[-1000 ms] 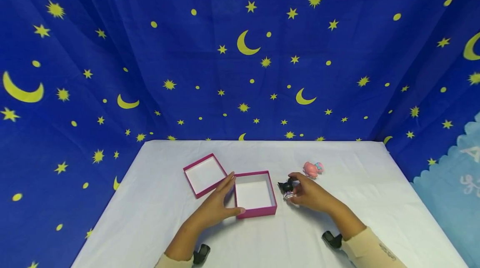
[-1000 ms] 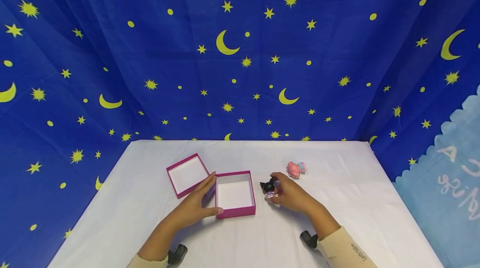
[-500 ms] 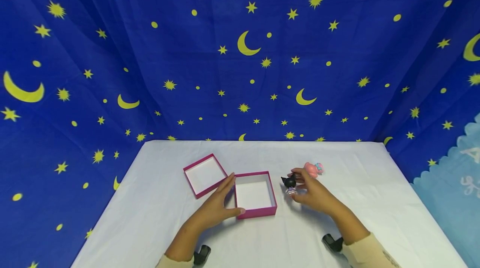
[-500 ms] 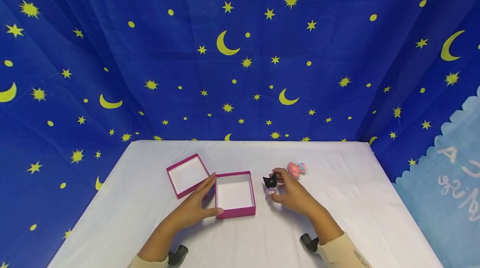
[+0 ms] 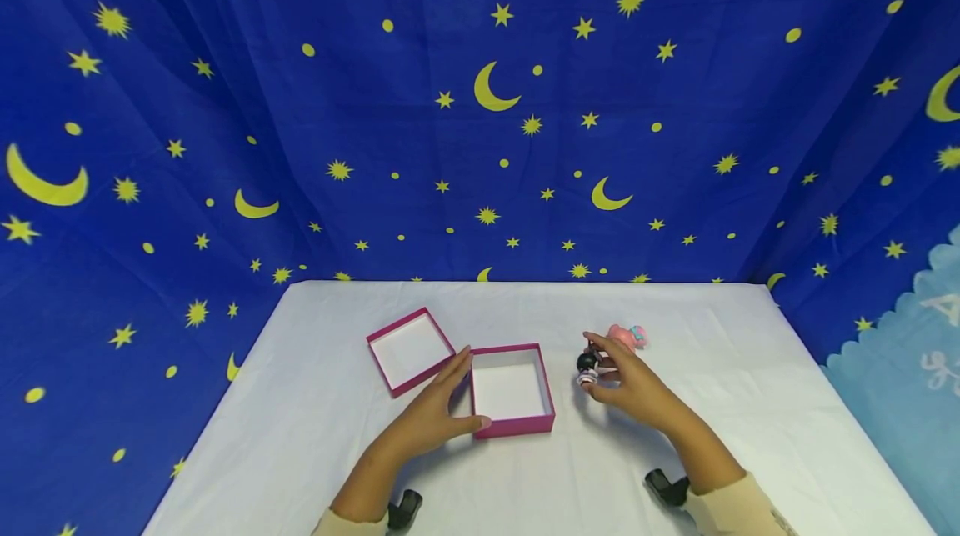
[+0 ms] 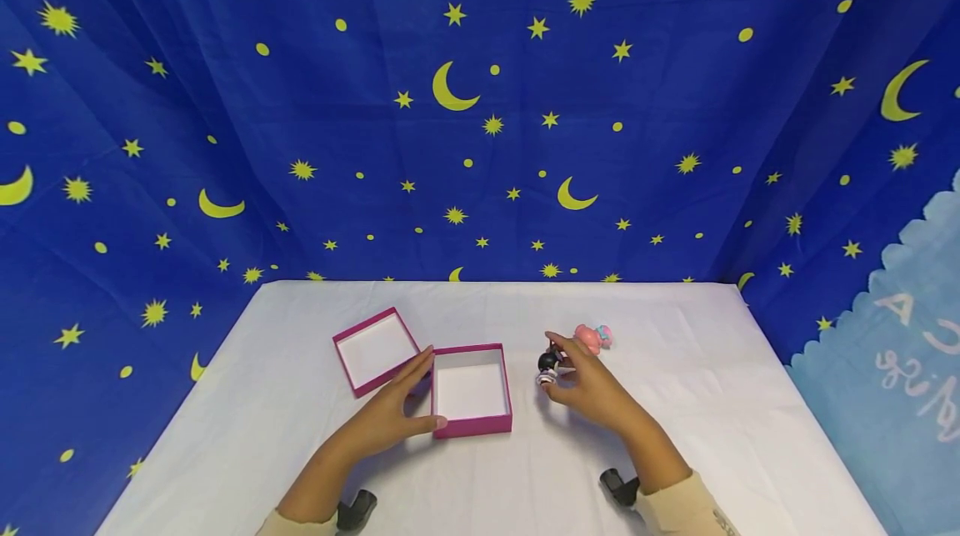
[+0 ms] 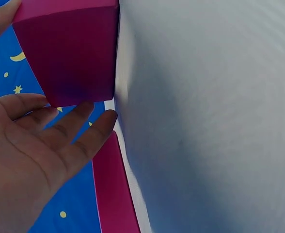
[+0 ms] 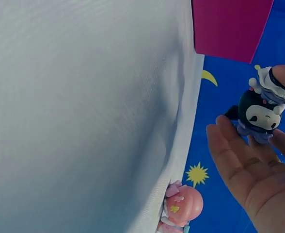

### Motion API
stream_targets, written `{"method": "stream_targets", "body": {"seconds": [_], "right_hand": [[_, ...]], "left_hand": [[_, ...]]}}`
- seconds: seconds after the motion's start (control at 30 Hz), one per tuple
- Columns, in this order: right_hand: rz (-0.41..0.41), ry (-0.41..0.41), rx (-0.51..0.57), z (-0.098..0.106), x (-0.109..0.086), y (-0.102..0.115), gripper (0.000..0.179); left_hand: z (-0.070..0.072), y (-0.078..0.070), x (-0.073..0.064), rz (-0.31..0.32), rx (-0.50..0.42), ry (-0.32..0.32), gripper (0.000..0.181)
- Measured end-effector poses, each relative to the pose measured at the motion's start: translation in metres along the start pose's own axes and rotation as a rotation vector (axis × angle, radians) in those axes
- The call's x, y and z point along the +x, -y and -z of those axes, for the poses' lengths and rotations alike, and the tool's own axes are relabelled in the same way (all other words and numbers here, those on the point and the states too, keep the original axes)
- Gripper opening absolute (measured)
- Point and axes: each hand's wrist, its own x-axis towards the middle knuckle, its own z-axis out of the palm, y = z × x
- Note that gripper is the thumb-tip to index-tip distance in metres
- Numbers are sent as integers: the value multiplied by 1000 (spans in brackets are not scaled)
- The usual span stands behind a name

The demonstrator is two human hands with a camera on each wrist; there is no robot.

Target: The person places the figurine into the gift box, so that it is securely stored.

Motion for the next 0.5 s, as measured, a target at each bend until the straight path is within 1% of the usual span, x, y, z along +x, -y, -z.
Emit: {"method": "stream_targets", "body": {"seconds": [0.1, 0.33, 0.5], "right_hand": [[16, -13, -6, -1, -1, 2, 80], [91, -56, -15, -6, 0, 3, 78], [109, -60, -12, -7, 0, 8, 79]], "left_hand": [[0, 1, 0, -8, 6, 7, 103], [-1, 2, 0, -29, 9, 7, 102], [-2, 1, 0, -29, 5, 10, 102]]}}
